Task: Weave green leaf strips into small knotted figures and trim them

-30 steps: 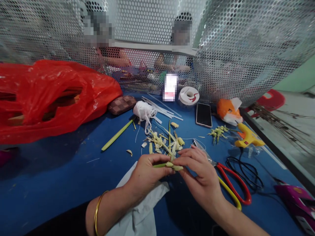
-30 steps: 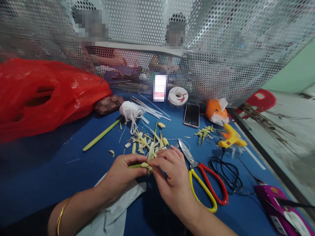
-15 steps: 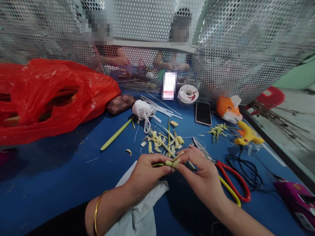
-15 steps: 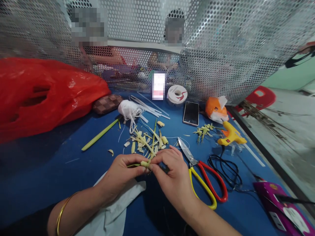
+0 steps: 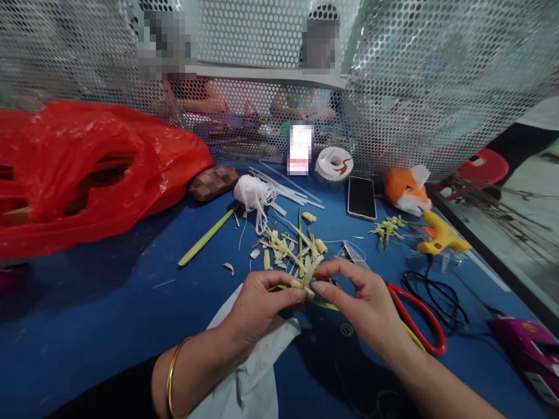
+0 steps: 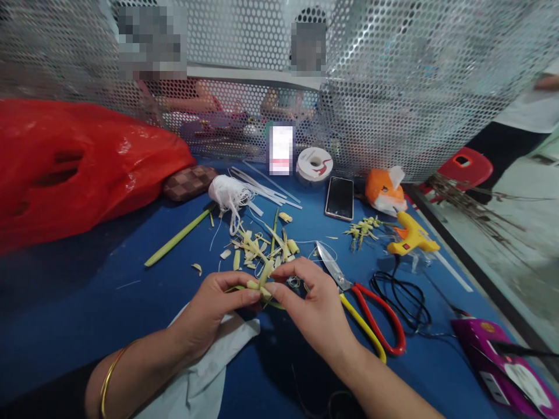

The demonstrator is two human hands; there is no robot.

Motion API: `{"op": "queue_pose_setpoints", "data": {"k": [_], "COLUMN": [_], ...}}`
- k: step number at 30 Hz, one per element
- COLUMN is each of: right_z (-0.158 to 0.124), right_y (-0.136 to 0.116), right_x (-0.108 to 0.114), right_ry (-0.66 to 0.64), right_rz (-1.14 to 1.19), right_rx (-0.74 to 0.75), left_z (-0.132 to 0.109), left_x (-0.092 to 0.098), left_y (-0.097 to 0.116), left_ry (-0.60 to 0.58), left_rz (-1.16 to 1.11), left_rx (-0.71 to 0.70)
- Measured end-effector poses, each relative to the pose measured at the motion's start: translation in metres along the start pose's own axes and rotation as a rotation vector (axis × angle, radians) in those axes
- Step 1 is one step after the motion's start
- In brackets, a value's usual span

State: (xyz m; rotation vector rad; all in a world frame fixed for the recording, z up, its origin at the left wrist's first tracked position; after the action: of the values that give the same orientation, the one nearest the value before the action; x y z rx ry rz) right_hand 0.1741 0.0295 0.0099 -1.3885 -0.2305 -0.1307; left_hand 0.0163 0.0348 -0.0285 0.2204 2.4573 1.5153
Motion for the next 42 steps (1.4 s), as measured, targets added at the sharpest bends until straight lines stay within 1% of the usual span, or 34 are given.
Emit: {"op": "queue_pose_setpoints", "data": {"k": [1,3,7,10,13,17,21,24,27,31,33,35,39,40,42], "right_z": [0.000,-0.002,-0.006,-0.006,-0.005,-0.004,-0.005,-0.006,-0.006,-0.005,-0.006,-0.007,-0.011,-0.011,-0.010], "right_y": [0.002,0.006,0.006,0.007,0.008,0.009,0.010,0.014,0.017,0.015,0.013,0.015,0.024,0.025,0.024], "right_x": [-0.001,-0.005,-0.010,-0.009,-0.006,-0.005,-0.009,-0.012,-0.013,-0.011,-0.011,-0.014,-0.022,-0.023,-0.020], "right_ry": [-0.001,-0.007,0.031,0.040,0.044,0.033,0.013,0.008,0.019,0.058,0.068,0.052,-0.006,-0.003,0.022], "right_rz": [0.013,0.020,-0.005,-0.025,-0.046,-0.042,-0.006,0.071,0.147,0.119,0.105,0.170,0.466,0.500,0.469], "right_rx": [-0.048,-0.089,-0.051,-0.068,-0.080,-0.079,-0.117,-0.188,-0.236,-0.173,-0.152,-0.208,-0.434,-0.453,-0.412], "left_z": [-0.001,-0.002,-0.003,-0.002,-0.002,0.000,0.001,0.002,0.001,-0.001,-0.002,-0.003,-0.003,-0.004,-0.004], "left_x": [-0.001,-0.002,-0.005,-0.007,-0.006,-0.002,-0.003,-0.005,-0.006,-0.008,-0.008,-0.008,-0.010,-0.010,-0.011], "left_y": [0.000,0.000,-0.002,-0.001,0.003,0.004,0.001,0.000,0.001,0.000,-0.001,0.000,0.000,0.000,-0.002], "left_ry": [0.001,0.009,0.028,-0.016,-0.044,0.006,0.005,-0.045,-0.066,-0.075,-0.061,-0.051,-0.094,-0.109,-0.136], "left_rz": [0.003,0.025,0.081,0.097,0.117,0.153,0.173,0.119,0.070,0.067,0.074,0.075,0.050,0.032,-0.009], "left_rx": [0.000,0.003,0.028,0.036,-0.005,-0.067,-0.083,-0.063,-0.036,-0.006,0.005,0.013,0.035,0.039,0.039]}}
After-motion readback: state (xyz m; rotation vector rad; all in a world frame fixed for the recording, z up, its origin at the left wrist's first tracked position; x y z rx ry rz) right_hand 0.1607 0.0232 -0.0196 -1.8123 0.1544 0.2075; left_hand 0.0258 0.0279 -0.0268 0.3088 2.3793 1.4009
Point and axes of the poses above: each hand's wrist, its own z-axis towards the middle knuckle, its own x-axis out of the back of the hand, y = z × x, the point moved 5 cm from there along z, towards the middle knuckle, and after that the axes turned 10 degrees about z, right-handed, at the moved point
